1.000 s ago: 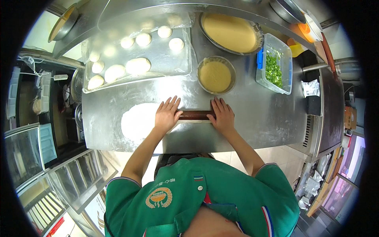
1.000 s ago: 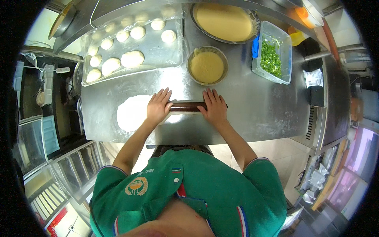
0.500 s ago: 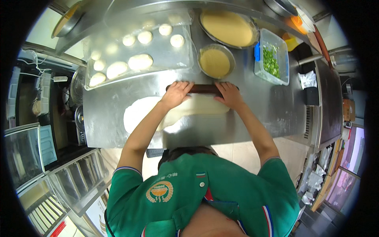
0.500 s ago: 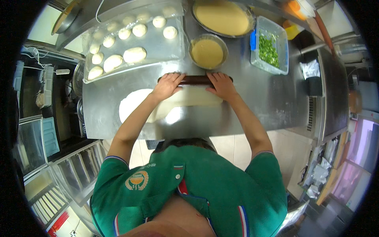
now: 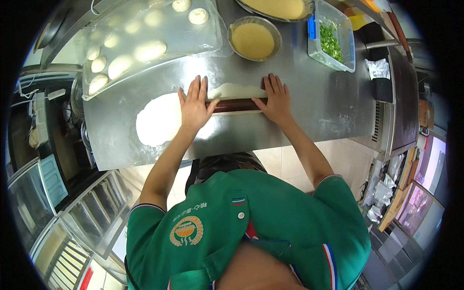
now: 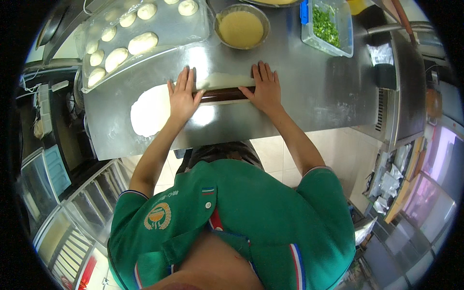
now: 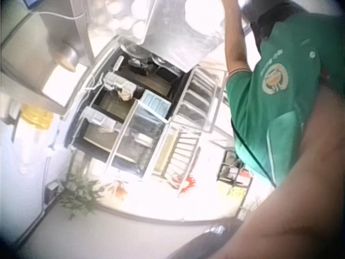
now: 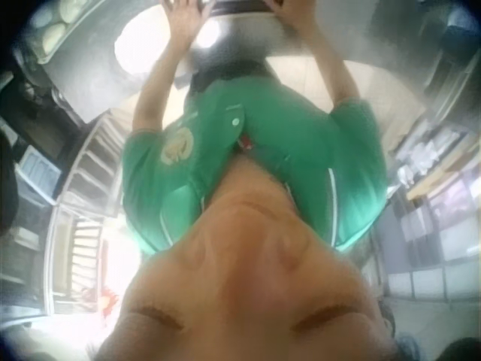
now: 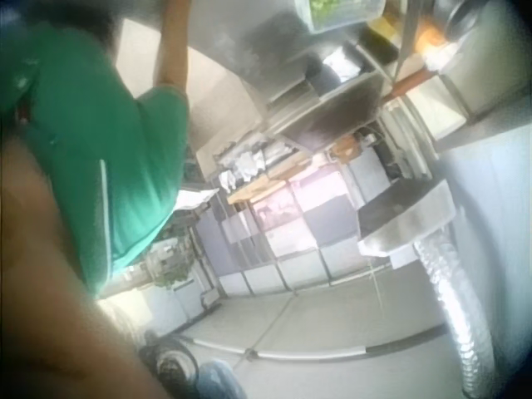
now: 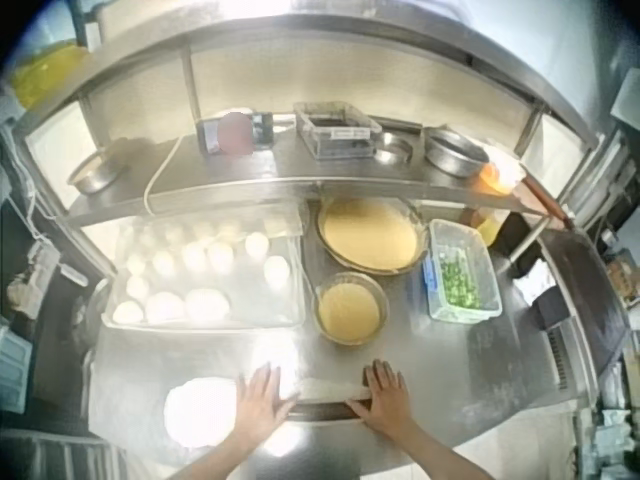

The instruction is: The person rolls dough balls into flat sheets using a rolling pin, spreads a yellow paste, sprinkles chopped green onions, and rolls the dough into cylindrical shapes. The finished rolls are placed on a tray.

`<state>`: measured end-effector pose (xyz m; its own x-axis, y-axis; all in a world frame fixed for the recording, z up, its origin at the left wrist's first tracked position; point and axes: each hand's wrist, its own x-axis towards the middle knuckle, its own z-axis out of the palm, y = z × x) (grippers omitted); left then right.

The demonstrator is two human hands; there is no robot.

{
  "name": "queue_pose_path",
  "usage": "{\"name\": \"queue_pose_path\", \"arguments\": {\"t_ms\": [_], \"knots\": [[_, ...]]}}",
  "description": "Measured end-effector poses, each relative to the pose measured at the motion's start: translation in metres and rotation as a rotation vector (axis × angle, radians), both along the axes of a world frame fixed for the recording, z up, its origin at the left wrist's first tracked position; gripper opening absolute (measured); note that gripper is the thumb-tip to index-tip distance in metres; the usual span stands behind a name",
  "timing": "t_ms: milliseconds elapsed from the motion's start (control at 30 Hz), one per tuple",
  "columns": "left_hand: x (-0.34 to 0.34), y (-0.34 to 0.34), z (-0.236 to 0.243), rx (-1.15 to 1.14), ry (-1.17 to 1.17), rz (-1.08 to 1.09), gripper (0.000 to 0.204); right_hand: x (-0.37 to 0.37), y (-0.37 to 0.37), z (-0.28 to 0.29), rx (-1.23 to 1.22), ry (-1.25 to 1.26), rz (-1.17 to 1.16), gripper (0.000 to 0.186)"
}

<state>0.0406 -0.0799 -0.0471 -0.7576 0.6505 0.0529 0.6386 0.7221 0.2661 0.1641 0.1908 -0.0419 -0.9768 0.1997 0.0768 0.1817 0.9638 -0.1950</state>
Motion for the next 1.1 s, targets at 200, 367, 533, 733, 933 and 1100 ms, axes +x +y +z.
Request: {"name": "queue_pose_path", "arguments": {"t_ms": [200, 367, 533, 733, 933, 1100], "knots": [[0.047, -0.026, 0.009, 0.175, 0.018, -0.185, 0.076, 0.066, -0.021, 0.019, 0.046, 0.001, 0.078, 0.082], [0.081, -0.048, -0.006, 0.242, 0.047, -0.322, 0.059, 0.099, -0.019, 0.021, 0.196, -0.059, 0.196, 0.075], [0.045, -0.052, 0.028, 0.011, 0.02, -0.258, 0.073, 0.062, -0.016, 0.025, 0.222, 0.072, 0.344, 0.064], [-0.021, -0.061, 0.018, -0.009, 0.205, 0.053, 0.077, -0.009, -0.068, 0.012, 0.091, 0.04, 0.456, 0.056], [0.058, -0.123, 0.021, 0.16, -0.063, -0.213, 0.063, 0.031, -0.1, 0.016, 0.064, -0.1, 0.595, 0.06], [-0.023, -0.123, 0.042, 0.132, 0.132, 0.08, 0.071, -0.033, -0.133, 0.021, 0.021, 0.017, 0.597, 0.061]]}}
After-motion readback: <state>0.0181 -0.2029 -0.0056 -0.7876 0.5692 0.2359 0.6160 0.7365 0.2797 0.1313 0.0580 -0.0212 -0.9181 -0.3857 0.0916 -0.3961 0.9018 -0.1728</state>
